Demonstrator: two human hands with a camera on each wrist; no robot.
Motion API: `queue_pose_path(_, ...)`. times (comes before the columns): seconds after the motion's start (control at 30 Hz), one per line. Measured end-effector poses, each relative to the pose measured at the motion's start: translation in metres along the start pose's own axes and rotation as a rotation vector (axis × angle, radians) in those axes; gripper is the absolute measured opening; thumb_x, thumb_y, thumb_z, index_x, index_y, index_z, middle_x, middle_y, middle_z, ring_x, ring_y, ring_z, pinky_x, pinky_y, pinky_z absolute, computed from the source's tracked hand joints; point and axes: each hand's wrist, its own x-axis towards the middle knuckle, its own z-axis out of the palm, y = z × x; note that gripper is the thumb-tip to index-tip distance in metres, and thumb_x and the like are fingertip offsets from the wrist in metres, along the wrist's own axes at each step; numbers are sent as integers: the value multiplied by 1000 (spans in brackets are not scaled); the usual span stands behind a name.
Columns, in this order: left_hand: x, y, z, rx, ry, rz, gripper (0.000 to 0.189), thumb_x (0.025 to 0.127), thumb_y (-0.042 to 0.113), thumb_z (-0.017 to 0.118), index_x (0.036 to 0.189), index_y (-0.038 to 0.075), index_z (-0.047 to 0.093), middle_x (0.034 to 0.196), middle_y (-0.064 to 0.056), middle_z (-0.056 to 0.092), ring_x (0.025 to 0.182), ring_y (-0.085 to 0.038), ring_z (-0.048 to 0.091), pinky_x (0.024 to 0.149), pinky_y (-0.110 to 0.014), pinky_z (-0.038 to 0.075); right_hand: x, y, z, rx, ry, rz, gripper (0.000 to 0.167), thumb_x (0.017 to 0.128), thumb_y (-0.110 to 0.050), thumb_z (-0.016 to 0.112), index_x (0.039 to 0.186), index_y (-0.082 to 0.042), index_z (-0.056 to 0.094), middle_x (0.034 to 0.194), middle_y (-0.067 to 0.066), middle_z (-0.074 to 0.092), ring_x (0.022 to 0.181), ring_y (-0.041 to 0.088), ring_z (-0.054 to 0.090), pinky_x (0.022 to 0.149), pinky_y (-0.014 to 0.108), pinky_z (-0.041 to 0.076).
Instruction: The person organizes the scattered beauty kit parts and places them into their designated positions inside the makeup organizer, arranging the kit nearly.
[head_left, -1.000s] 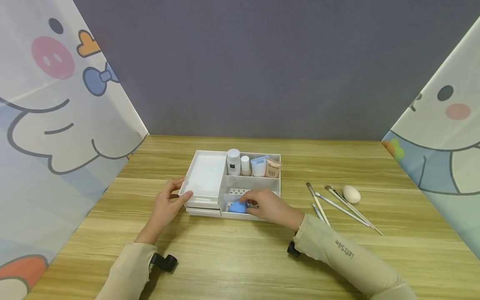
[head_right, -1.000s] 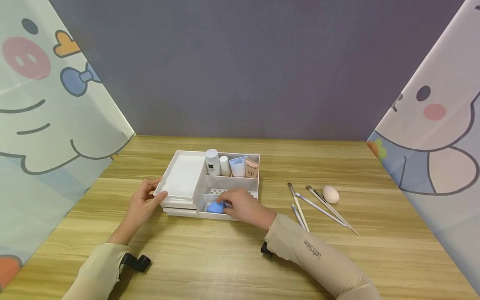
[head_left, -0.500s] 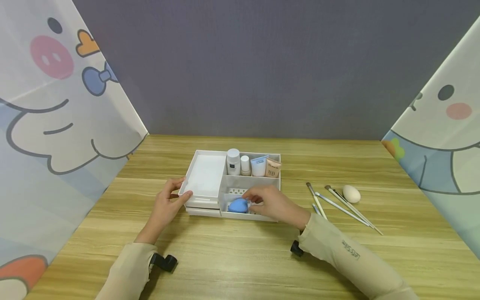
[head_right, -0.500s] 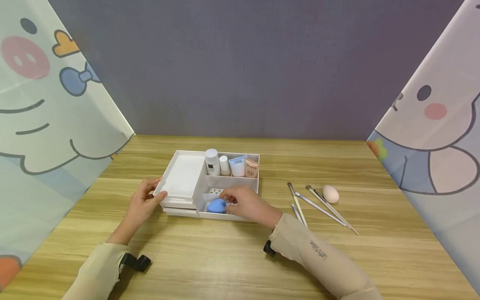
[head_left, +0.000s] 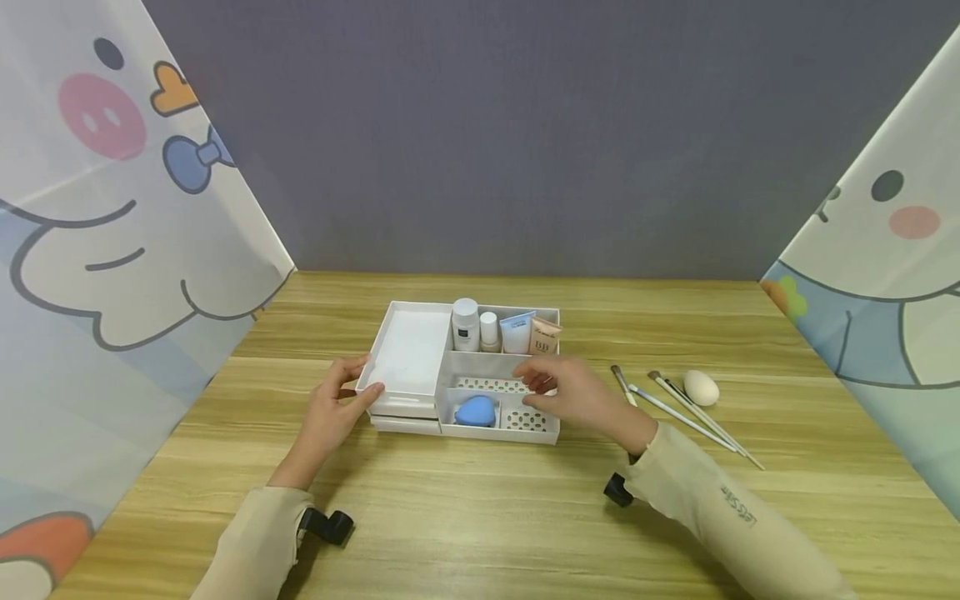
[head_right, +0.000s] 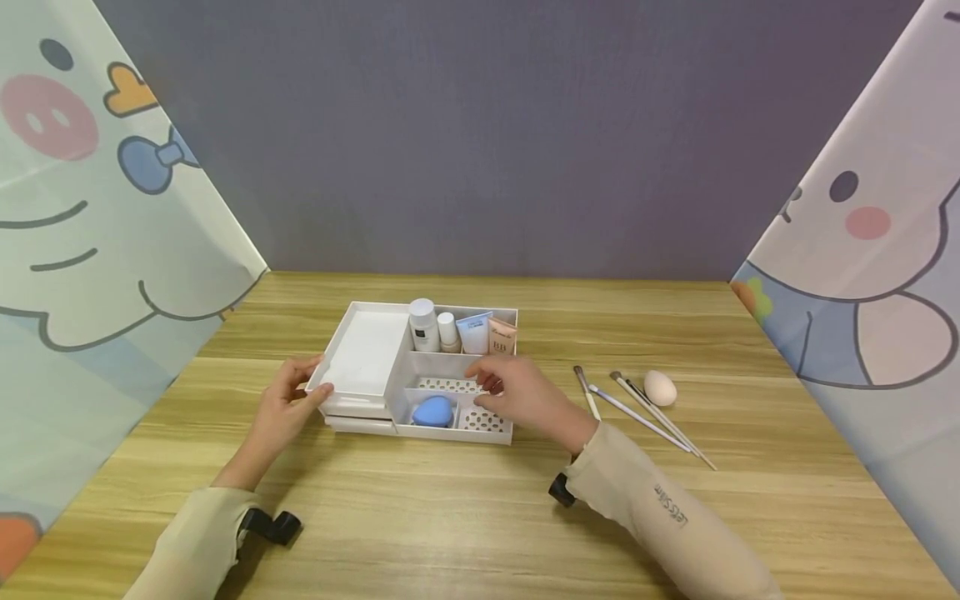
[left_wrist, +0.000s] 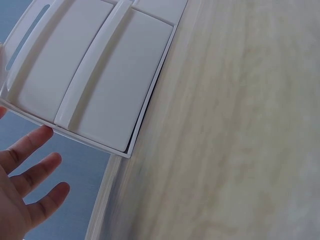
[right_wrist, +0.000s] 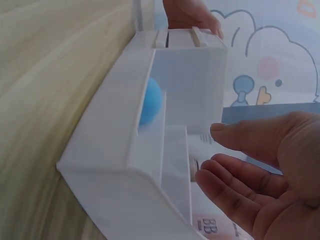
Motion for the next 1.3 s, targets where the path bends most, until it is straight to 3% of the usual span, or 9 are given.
queue_pose_path(0.27, 0, 1, 0, 12, -6, 3, 37, 91, 3, 71, 124, -1, 58, 132, -18, 61, 109, -24, 58, 79, -23, 50, -10, 5, -12, -25, 62, 17, 30, 83, 3, 77, 111, 4, 68, 94, 12, 71, 85, 22, 67, 76, 32, 57)
queue_pose_path(0.5, -1, 1, -1, 11, -13, -4, 37, 91, 4, 70, 125, -2, 56, 134, -18, 60, 111, -31, 58, 80, -24, 50, -18, 13, -24, -29, 102, 21, 28, 82, 5, 76, 108, 5, 67, 90, 13, 71, 81, 21, 67, 73, 31, 58)
queue_pose_path(0.63, -1, 1, -1, 9, -13, -5, 37, 91, 4, 70, 125, -1, 57, 134, -18, 60, 110, -28, 58, 79, -24, 50, -23, 17, -31, -54, 125, 67, 26, 85, 3, 74, 110, 4, 68, 90, 9, 71, 82, 20, 66, 73, 31, 57)
queue_pose_path(0.87, -2, 1, -1, -1, -6, 4, 36, 91, 4, 71, 124, -1, 58, 134, -17, 60, 106, -6, 55, 78, -22, 50, -34, 22, -44, -106, 172, 115, 28, 85, 1, 76, 111, 3, 68, 90, 11, 69, 81, 21, 66, 71, 33, 57)
queue_pose_path(1.1, -2, 0, -1, -10, -10, 2, 35, 91, 4, 71, 123, -1, 58, 135, -16, 60, 109, -16, 56, 79, -21, 49, -45, 26, -57, -121, 186, 190, 32, 86, -1, 75, 116, 4, 67, 93, 11, 69, 84, 23, 65, 74, 35, 56)
queue_pose_path(1.3, -2, 0, -1, -11, -6, 8, 35, 91, 4, 71, 123, 0, 58, 135, -16, 60, 107, -3, 54, 79, -21, 49, -53, 31, -66, -151, 199, 238, 32, 88, -5, 75, 118, 2, 66, 93, 7, 69, 86, 23, 65, 75, 37, 56)
